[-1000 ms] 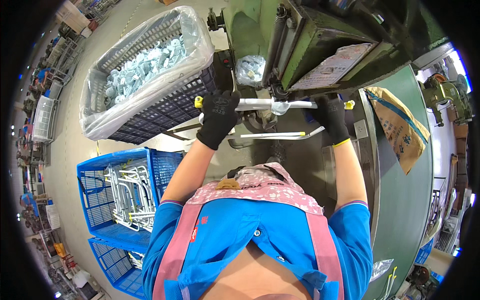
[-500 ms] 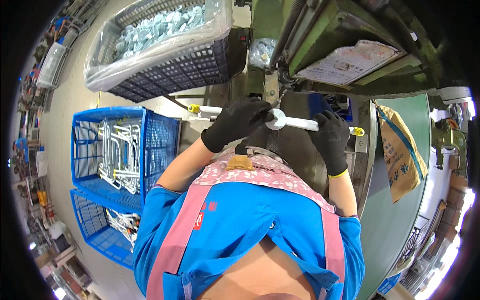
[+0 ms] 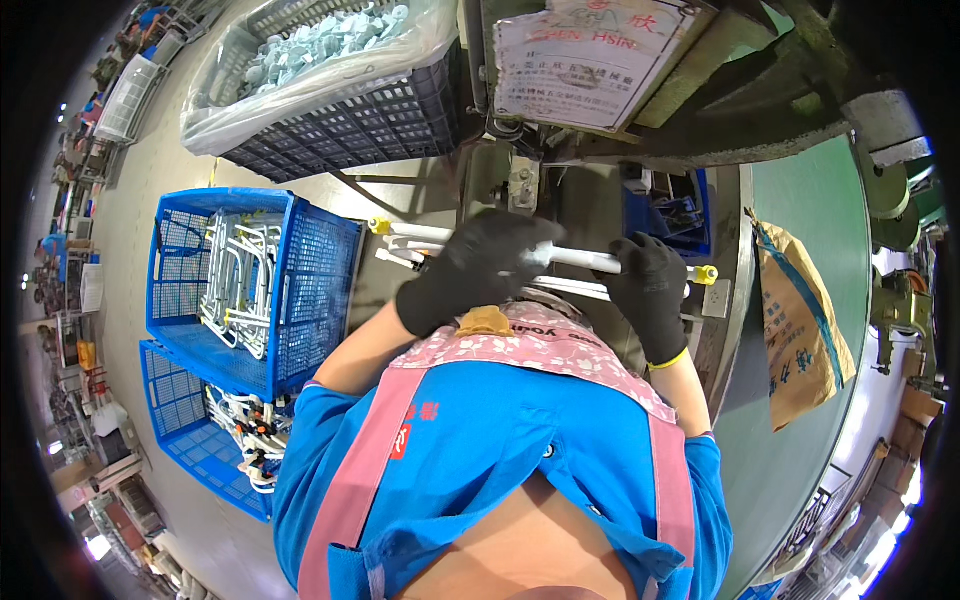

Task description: The person picks white plastic frames from a bin, attaches small light-blue plastic caps to the ends, and places the assembled frames into a blue crate. The process is repeated multiple times in a factory setting.

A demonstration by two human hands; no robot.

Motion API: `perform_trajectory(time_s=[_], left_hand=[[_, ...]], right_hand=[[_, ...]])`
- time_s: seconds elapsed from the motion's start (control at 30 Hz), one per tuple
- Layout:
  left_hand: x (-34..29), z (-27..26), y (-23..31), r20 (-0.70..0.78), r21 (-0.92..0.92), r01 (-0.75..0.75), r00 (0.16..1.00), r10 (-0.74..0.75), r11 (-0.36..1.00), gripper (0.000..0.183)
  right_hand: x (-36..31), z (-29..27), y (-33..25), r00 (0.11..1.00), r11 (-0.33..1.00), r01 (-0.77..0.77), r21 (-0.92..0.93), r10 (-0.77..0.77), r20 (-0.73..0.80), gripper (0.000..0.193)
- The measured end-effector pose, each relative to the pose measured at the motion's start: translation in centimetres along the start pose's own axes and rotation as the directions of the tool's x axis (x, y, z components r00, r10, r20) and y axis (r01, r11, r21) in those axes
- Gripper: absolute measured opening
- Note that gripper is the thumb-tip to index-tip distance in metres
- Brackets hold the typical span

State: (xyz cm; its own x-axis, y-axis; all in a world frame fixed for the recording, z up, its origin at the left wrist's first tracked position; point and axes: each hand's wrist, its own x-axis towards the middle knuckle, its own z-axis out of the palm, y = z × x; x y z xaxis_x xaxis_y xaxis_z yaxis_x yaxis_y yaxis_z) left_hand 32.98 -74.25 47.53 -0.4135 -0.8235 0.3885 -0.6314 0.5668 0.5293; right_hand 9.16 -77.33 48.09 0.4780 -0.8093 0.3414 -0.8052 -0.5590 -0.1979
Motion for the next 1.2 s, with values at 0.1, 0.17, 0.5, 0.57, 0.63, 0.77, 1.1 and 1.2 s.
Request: perform_trajectory(time_s=[0.1, 0.17, 0.5, 0.57, 0.63, 0.77, 1.1, 1.2], left_hand=[[0.4, 3.2, 2.1, 0.143, 0.237, -0.066, 0.989, 0.032, 0.969, 0.062], [0.5, 4.1, 1.0, 0.122, 0.176, 0.0, 0.992, -0.022, 0.984, 0.053], [-2.3, 0.3, -3.5, -0.244, -0.01, 0.095, 0.965, -0.094, 0.995, 0.03], [-2.9, -2.2, -5.1, -0.194, -0.224, 0.1, 0.97, -0.145, 0.969, 0.023], [-3.7, -4.7, -7.4, -0.247, -0.321, -0.037, 0.968, -0.046, 0.946, 0.022], [-7.0, -8.8, -13.5, -0.179, -0.712, -0.04, 0.976, -0.126, 0.701, 0.022], [-15.6, -13.2, -23.0, -0.03, 0.172, 0.641, 0.762, -0.647, 0.748, 0.015], [-13.0, -16.7, -22.6, -0.075, -0.179, 0.675, 0.716, -0.695, 0.715, 0.019]], right_hand=[[0.8, -0.8, -1.9, 0.998, 0.996, 0.057, 0.072, -0.059, 0.026, 0.027], [0.8, -1.4, -3.8, 0.99, 0.993, 0.071, 0.099, -0.082, 0.111, 0.027], [-9.3, 4.0, -1.0, 0.75, 0.493, -0.63, 0.6, 0.186, 0.635, 0.023], [-12.2, 7.5, 2.1, 0.824, 0.534, -0.521, 0.666, 0.112, 0.555, 0.027], [-14.7, 10.1, 4.5, 0.853, 0.56, -0.471, 0.682, 0.093, 0.513, 0.027], [-17.6, 12.9, 6.1, 0.841, 0.524, -0.528, 0.669, 0.212, 0.498, 0.029], [-10.6, 11.6, -1.0, 0.98, 0.65, -0.187, 0.737, 0.18, 0.089, 0.034], [-7.4, 11.9, -5.1, 0.954, 0.696, -0.269, 0.666, 0.286, 0.086, 0.02]])
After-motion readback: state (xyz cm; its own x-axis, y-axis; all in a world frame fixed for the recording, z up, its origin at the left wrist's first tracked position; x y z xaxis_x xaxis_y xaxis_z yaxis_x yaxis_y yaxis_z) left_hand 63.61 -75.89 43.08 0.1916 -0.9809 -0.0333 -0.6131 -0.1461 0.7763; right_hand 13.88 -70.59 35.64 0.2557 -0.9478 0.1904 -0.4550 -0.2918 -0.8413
